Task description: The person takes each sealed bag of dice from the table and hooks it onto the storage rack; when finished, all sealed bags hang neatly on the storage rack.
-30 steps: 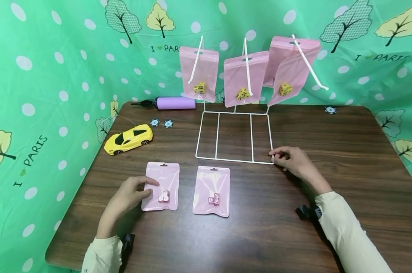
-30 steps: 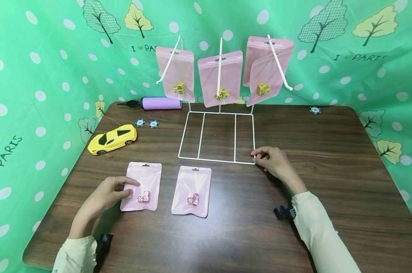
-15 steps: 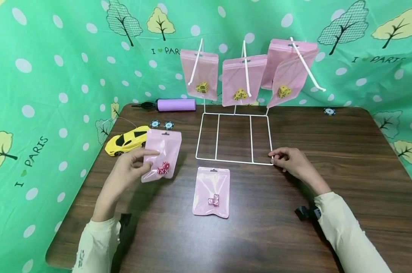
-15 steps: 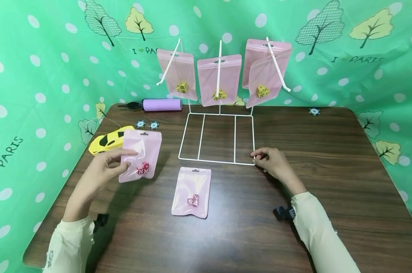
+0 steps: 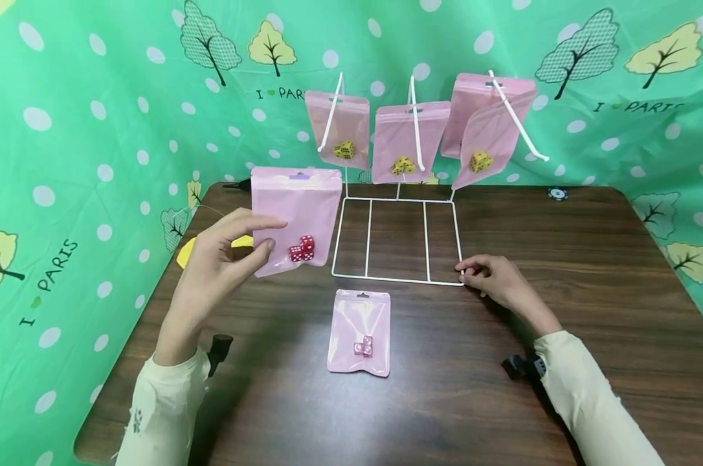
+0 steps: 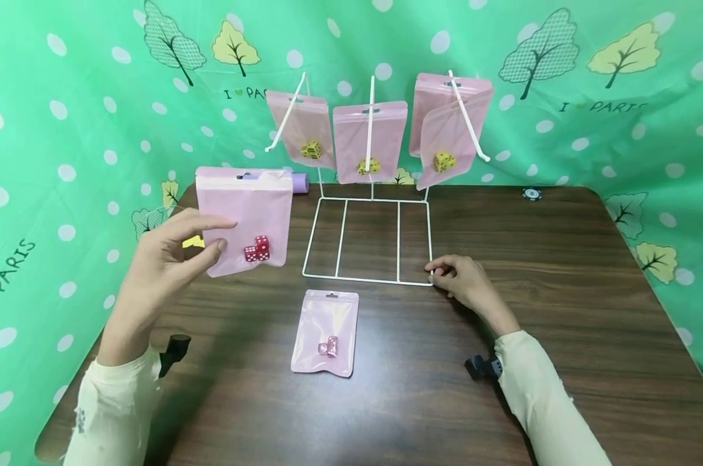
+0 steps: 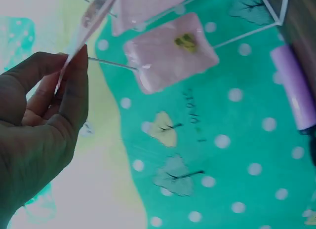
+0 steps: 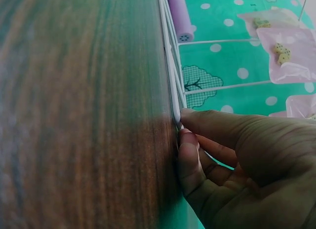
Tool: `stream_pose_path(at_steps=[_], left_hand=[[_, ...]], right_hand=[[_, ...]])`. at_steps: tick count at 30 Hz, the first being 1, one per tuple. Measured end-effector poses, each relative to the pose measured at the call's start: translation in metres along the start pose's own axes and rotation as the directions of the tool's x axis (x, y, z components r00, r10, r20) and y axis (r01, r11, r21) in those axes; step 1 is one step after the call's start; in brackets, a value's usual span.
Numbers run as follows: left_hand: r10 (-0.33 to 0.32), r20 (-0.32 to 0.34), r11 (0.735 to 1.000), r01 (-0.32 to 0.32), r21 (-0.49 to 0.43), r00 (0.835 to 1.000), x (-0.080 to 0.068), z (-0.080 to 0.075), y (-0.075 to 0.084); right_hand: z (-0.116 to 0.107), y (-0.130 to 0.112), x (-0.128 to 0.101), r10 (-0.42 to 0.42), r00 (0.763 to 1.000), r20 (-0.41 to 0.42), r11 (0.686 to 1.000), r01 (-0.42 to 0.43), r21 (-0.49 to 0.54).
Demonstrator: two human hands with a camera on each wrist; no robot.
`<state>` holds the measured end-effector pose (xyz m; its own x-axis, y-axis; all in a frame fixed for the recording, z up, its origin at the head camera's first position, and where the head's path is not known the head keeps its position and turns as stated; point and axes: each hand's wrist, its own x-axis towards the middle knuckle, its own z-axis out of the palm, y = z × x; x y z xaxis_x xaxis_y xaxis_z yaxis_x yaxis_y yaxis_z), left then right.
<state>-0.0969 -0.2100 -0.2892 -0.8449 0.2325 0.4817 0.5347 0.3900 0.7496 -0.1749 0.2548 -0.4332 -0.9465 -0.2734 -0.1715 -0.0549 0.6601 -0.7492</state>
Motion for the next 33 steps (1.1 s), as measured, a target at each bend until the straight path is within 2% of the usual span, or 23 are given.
stream_pose_path(at_steps=[4, 8, 17, 21, 26, 33], left_hand=[[0.042, -0.004, 0.999, -0.042, -0.02, 0.999, 0.009, 0.006, 0.011], [0.044, -0.019, 0.999, -0.044, 0.001, 0.999, 0.019, 0.009, 0.009], [0.056, -0.034, 0.998, -0.057, -0.026, 0.998, 0.043, 0.014, -0.016], [0.036, -0.042, 0.996, -0.039, -0.083, 0.998, 0.053, 0.02, -0.026], [0.001, -0.088, 0.991, -0.013, -0.136, 0.996, 0.068, 0.03, -0.038], [-0.02, -0.137, 0.996, 0.009, -0.083, 0.99, 0.095, 0.042, -0.058]], right_hand=[[0.001, 0.001, 0.0, -0.013, 1.0, -0.01, 1.0, 0.013, 0.002], [0.001, 0.001, 0.001, -0.008, 1.0, -0.01, 1.0, 0.008, -0.005], [0.0, 0.001, 0.0, -0.005, 1.0, -0.003, 1.0, 0.005, 0.0], [-0.001, 0.001, -0.001, 0.001, 1.0, -0.003, 1.0, -0.001, 0.003], [-0.001, 0.002, -0.001, 0.004, 1.0, -0.006, 1.0, -0.004, 0.005], [0.0, 0.002, -0.001, -0.002, 1.0, -0.014, 1.0, 0.002, 0.017]])
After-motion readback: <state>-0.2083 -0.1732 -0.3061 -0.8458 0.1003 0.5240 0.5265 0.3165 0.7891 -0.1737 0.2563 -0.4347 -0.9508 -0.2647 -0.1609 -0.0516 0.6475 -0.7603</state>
